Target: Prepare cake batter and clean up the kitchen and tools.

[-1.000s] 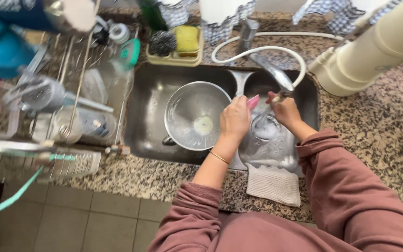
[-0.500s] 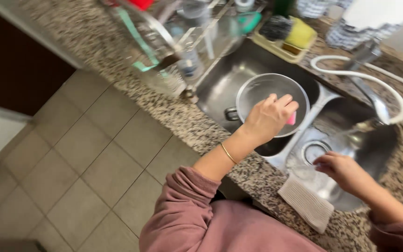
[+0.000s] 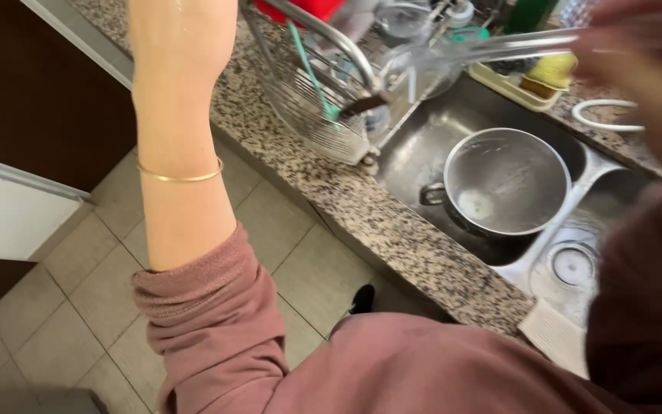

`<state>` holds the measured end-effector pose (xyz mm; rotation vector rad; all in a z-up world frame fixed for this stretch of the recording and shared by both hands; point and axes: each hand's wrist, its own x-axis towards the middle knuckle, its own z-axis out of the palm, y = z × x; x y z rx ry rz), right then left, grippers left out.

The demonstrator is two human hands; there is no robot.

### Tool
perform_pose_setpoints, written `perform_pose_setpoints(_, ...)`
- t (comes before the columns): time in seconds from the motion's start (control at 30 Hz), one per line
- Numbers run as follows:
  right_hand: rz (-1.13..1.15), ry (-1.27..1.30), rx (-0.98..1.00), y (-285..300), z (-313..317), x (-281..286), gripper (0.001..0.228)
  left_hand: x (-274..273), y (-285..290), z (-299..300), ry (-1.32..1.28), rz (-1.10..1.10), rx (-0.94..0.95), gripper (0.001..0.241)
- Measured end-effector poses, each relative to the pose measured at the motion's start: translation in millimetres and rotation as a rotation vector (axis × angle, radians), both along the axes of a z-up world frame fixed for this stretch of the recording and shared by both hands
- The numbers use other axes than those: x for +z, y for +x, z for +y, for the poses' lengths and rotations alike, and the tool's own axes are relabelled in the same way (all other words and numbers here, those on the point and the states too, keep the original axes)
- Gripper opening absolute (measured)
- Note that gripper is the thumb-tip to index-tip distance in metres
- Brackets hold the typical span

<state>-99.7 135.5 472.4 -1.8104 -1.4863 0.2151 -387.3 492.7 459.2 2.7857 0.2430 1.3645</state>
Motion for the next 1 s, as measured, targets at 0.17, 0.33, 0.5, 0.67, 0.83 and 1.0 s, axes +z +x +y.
perform_pose_setpoints(0.17,-0.224,0.038,0.110,-113.4,168.5,-6.6,0.015,-2.4,-18.8,54.4,-0.020,0.057,0.106,0.005)
perform_pose_setpoints(0.33,-0.435,0.076,0.202,-124.8,219.1,-59.2,0.018,-20.0,-9.4,65.4,-0.084,0.196,0.040,0.004)
perform_pose_setpoints(0.5,-0.535,0.175,0.103,-107.6,184.1,-31.4,0.018,-50.4,6.3,70.8,-0.209,0.437,0.068,0.013)
perform_pose_setpoints(0.67,-0.491,0.096,-0.010,-56.7,124.5,-39.2,0.014,-59.6,18.1,61.5,-0.358,0.842,0.255,0.014)
perform_pose_setpoints(0.83,-0.328,-0.050,-0.268,-0.3,37.2,-97.1,0.013,-34.9,-2.2,58.6,-0.353,0.775,0.289,0.023)
perform_pose_setpoints(1.0,0.050,-0.375,-0.425,73.2,-56.9,-189.0,0.020,49.8,-21.8,-58.7,0.061,0.410,0.234,0.008)
